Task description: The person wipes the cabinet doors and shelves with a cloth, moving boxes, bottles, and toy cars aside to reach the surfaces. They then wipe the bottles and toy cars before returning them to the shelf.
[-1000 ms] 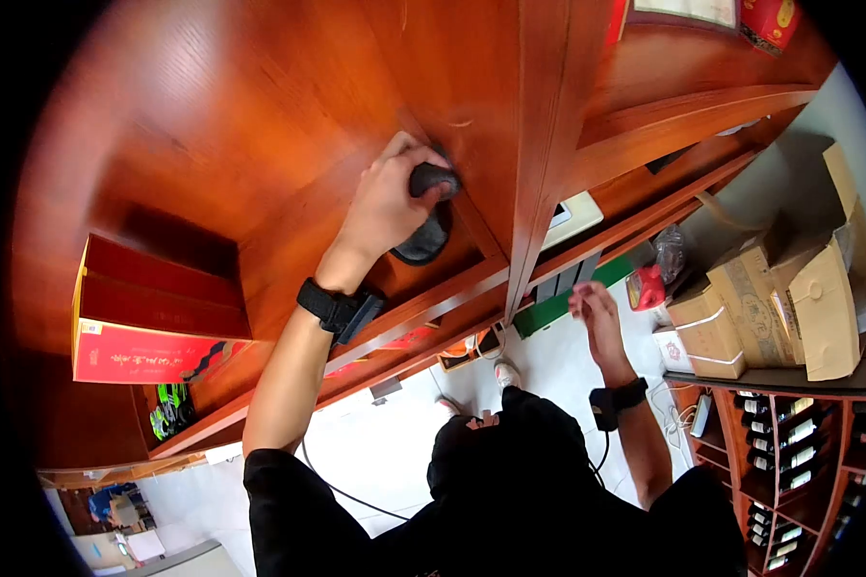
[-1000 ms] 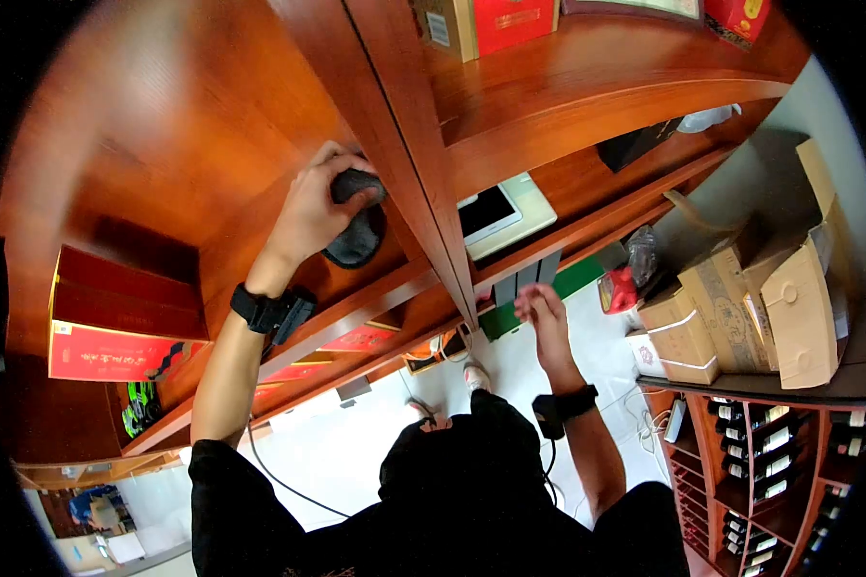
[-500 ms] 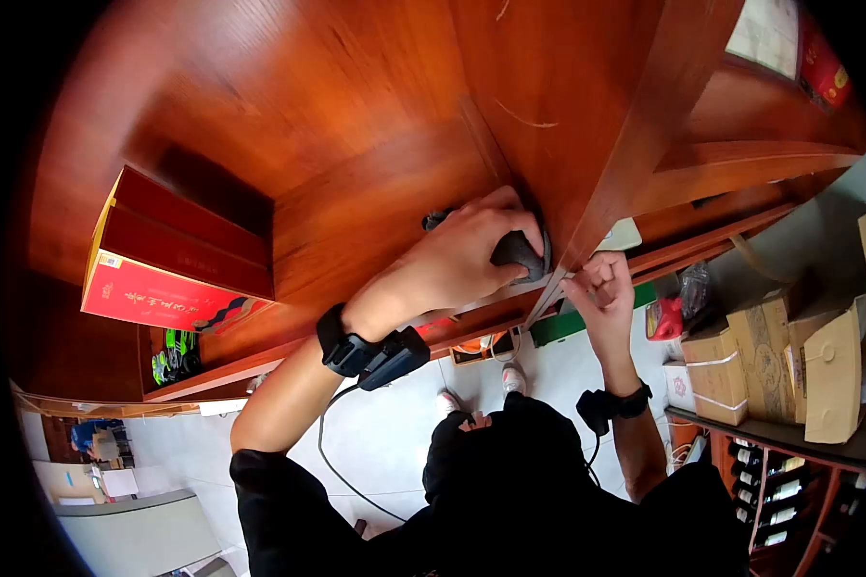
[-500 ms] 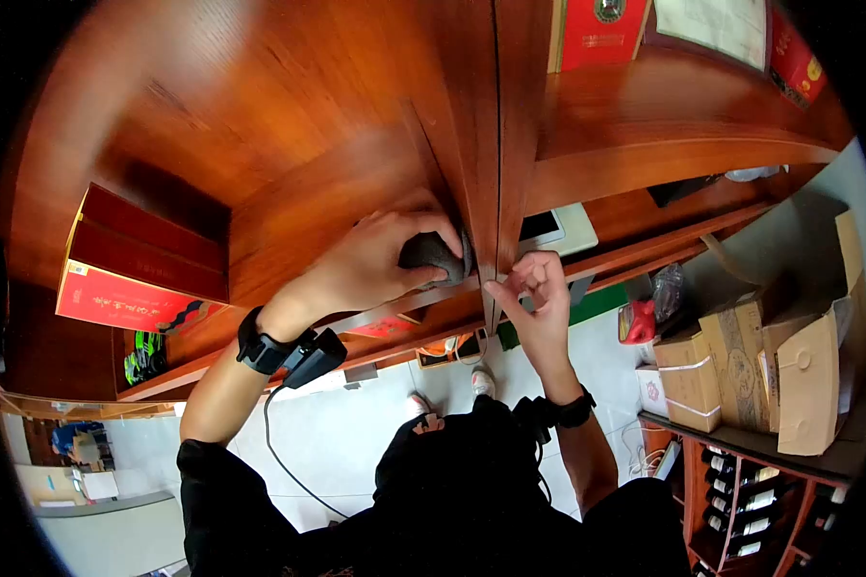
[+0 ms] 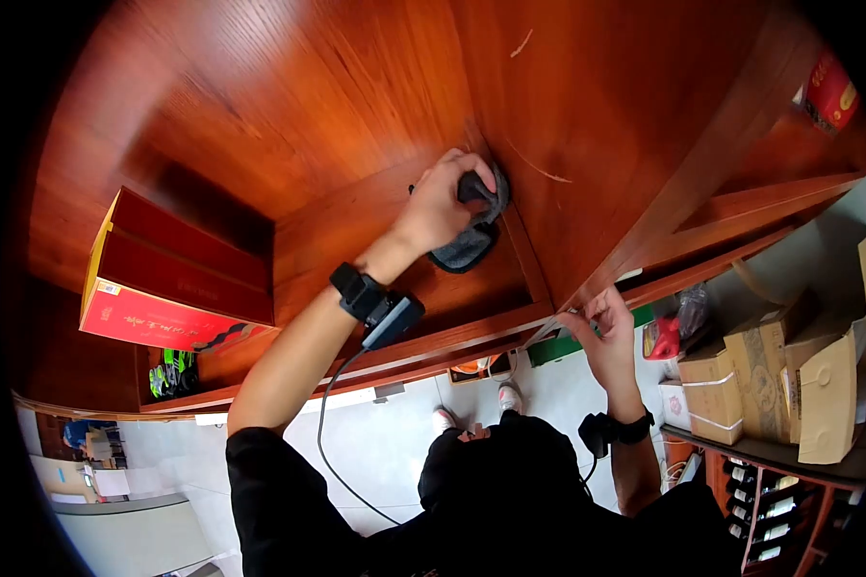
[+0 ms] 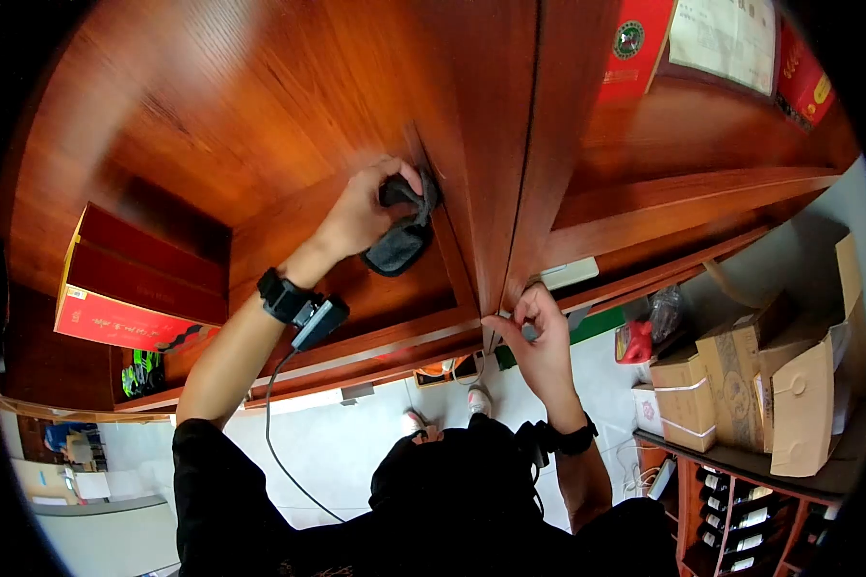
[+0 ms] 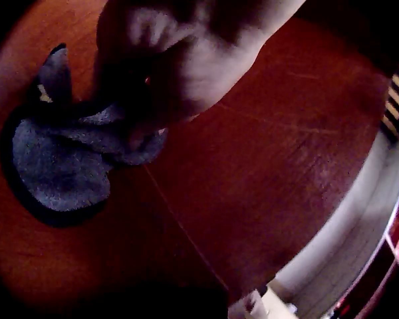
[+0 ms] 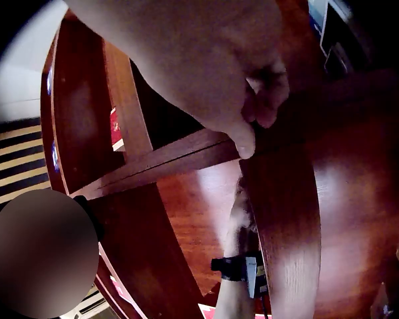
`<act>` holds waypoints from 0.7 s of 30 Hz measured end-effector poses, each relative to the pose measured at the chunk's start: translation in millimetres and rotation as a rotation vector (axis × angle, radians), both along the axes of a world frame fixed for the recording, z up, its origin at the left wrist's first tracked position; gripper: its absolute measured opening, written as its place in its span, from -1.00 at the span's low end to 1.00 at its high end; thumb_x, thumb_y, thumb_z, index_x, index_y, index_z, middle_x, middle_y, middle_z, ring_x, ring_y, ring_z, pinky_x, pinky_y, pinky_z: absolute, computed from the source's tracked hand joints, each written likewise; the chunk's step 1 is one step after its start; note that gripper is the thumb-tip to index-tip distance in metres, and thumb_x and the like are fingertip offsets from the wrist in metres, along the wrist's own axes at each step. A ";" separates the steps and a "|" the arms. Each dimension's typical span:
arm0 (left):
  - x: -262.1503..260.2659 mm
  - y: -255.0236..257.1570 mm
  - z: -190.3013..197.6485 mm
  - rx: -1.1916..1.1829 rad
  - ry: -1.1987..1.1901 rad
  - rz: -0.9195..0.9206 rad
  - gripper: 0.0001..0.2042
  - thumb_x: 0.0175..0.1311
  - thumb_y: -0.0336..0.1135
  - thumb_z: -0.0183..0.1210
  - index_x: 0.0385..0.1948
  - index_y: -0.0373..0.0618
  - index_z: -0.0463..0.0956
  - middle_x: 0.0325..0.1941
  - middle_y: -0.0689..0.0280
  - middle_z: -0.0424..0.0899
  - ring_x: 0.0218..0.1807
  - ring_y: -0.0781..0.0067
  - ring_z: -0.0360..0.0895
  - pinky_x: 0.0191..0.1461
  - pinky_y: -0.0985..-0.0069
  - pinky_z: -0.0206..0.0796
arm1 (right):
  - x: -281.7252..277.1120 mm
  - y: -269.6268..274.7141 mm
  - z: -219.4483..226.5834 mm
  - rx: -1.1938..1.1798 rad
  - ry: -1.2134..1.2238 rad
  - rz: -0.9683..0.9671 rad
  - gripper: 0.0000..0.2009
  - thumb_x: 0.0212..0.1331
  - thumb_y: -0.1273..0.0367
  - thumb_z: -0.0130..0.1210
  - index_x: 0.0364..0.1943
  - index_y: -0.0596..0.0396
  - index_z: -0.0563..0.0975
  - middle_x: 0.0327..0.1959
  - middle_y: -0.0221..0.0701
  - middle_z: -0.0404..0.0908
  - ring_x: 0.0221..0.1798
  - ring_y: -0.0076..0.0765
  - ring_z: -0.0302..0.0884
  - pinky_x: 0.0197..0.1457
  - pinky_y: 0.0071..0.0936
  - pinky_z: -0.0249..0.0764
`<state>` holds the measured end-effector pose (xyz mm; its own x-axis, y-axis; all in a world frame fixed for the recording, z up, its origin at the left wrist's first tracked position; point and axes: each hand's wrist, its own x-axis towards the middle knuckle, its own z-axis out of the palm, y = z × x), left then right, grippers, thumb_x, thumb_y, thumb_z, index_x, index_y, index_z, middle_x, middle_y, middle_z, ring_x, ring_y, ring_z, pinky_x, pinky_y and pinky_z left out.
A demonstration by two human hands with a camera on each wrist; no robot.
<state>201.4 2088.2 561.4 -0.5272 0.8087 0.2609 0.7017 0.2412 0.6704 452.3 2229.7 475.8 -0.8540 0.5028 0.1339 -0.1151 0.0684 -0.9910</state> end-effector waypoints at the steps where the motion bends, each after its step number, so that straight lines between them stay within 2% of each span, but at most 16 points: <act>1: -9.3 1.5 -0.8 0.046 -0.085 -0.013 -0.77 0.14 -0.70 0.24 -0.22 -0.19 0.51 -0.12 0.26 0.57 0.03 0.34 0.54 0.15 0.45 0.37 | 0.0 0.5 2.4 0.019 -0.018 0.001 -0.62 0.11 0.58 0.37 -0.41 0.03 0.27 -0.51 -0.57 0.28 -0.42 -0.67 0.24 -0.26 -0.67 0.28; 3: -21.1 2.1 -6.7 0.099 -0.292 0.018 -0.79 0.19 -0.72 0.20 -0.23 -0.19 0.51 -0.12 0.34 0.57 0.03 0.49 0.50 0.17 0.51 0.37 | -0.6 -0.3 3.7 0.036 -0.035 -0.001 -0.61 0.11 0.58 0.37 -0.41 0.03 0.27 -0.51 -0.58 0.27 -0.42 -0.67 0.22 -0.27 -0.67 0.27; 6: -43.2 12.2 -16.4 0.129 -0.260 0.135 -0.78 0.18 -0.70 0.21 -0.21 -0.18 0.50 -0.10 0.29 0.55 0.05 0.40 0.51 0.18 0.46 0.36 | -0.7 -1.3 2.3 0.022 -0.023 -0.008 -0.61 0.12 0.58 0.36 -0.42 0.03 0.26 -0.52 -0.58 0.27 -0.42 -0.68 0.22 -0.28 -0.66 0.26; 7: -45.4 16.8 -16.4 0.122 0.024 0.198 -0.75 0.17 -0.69 0.22 -0.19 -0.14 0.49 -0.05 0.20 0.52 0.09 0.19 0.52 0.20 0.36 0.36 | -0.9 -1.3 0.2 0.007 -0.013 -0.009 -0.61 0.12 0.58 0.36 -0.42 0.02 0.26 -0.52 -0.58 0.26 -0.42 -0.68 0.21 -0.29 -0.66 0.26; 11: -61.3 32.2 -23.8 0.155 0.175 0.335 -0.72 0.13 -0.67 0.23 -0.17 -0.10 0.49 0.02 0.10 0.51 0.15 -0.09 0.49 0.22 0.23 0.35 | -2.7 -1.8 -2.3 0.054 0.078 -0.023 -0.65 0.15 0.59 0.33 -0.42 0.03 0.30 -0.51 -0.58 0.30 -0.44 -0.70 0.22 -0.33 -0.67 0.24; 14: -65.1 29.3 -24.5 0.184 0.211 0.296 -0.72 0.06 -0.64 0.23 -0.20 -0.08 0.51 0.00 0.07 0.54 0.12 -0.16 0.50 0.16 0.18 0.39 | 6.4 -16.1 13.8 0.161 0.119 -0.111 -0.70 0.17 0.59 0.31 -0.41 0.06 0.33 -0.51 -0.57 0.34 -0.47 -0.71 0.23 -0.38 -0.67 0.22; 15: -66.5 26.1 -23.6 0.208 0.190 0.258 -0.70 0.03 -0.63 0.26 -0.19 -0.07 0.52 -0.03 0.10 0.57 0.11 -0.12 0.52 0.16 0.19 0.40 | 12.9 -25.2 23.9 0.189 0.182 -0.134 -0.69 0.13 0.69 0.26 -0.42 0.07 0.33 -0.43 -0.54 0.36 -0.41 -0.71 0.28 -0.29 -0.71 0.27; 16: -70.7 20.5 -26.0 0.204 0.189 0.220 -0.71 0.03 -0.63 0.26 -0.19 -0.08 0.53 -0.04 0.12 0.57 0.10 -0.09 0.53 0.15 0.22 0.40 | 15.8 -37.6 37.9 0.201 0.302 -0.179 -0.73 0.15 0.57 0.33 -0.47 0.08 0.39 -0.55 -0.55 0.40 -0.48 -0.71 0.32 -0.38 -0.68 0.29; 17: -74.2 16.5 -31.3 0.202 0.183 0.175 -0.71 0.03 -0.62 0.27 -0.20 -0.08 0.54 -0.06 0.13 0.58 0.09 -0.06 0.54 0.15 0.24 0.41 | 24.5 -46.8 58.1 0.211 0.357 -0.020 -0.71 0.14 0.71 0.23 -0.41 0.07 0.36 -0.50 -0.52 0.42 -0.43 -0.59 0.39 -0.30 -0.64 0.35; 18: -72.8 16.2 -34.8 0.204 0.171 0.118 -0.71 0.03 -0.62 0.28 -0.20 -0.09 0.54 -0.07 0.15 0.59 0.08 -0.02 0.55 0.14 0.27 0.41 | 27.4 -54.4 77.8 0.207 0.477 0.174 -0.76 0.16 0.66 0.25 -0.38 0.07 0.40 -0.46 -0.41 0.52 -0.41 -0.47 0.51 -0.33 -0.56 0.43; 20: -44.2 6.3 -28.4 0.256 0.089 0.013 -0.70 0.00 -0.64 0.30 -0.21 -0.11 0.55 -0.13 0.18 0.59 0.02 0.07 0.58 0.12 0.31 0.42 | 20.7 -66.8 120.1 0.042 0.698 0.768 -0.82 0.16 0.52 0.31 -0.23 0.07 0.53 -0.41 -0.38 0.58 -0.38 -0.34 0.59 -0.32 -0.47 0.51; 21: -32.7 -1.5 -29.1 0.267 0.019 -0.041 -0.70 -0.02 -0.66 0.30 -0.23 -0.12 0.55 -0.15 0.18 0.59 0.00 0.09 0.59 0.11 0.33 0.42 | 26.1 -90.3 134.3 -0.101 0.735 0.797 -0.87 0.19 0.45 0.31 -0.24 0.06 0.58 -0.30 -0.39 0.64 -0.25 -0.32 0.62 -0.20 -0.39 0.54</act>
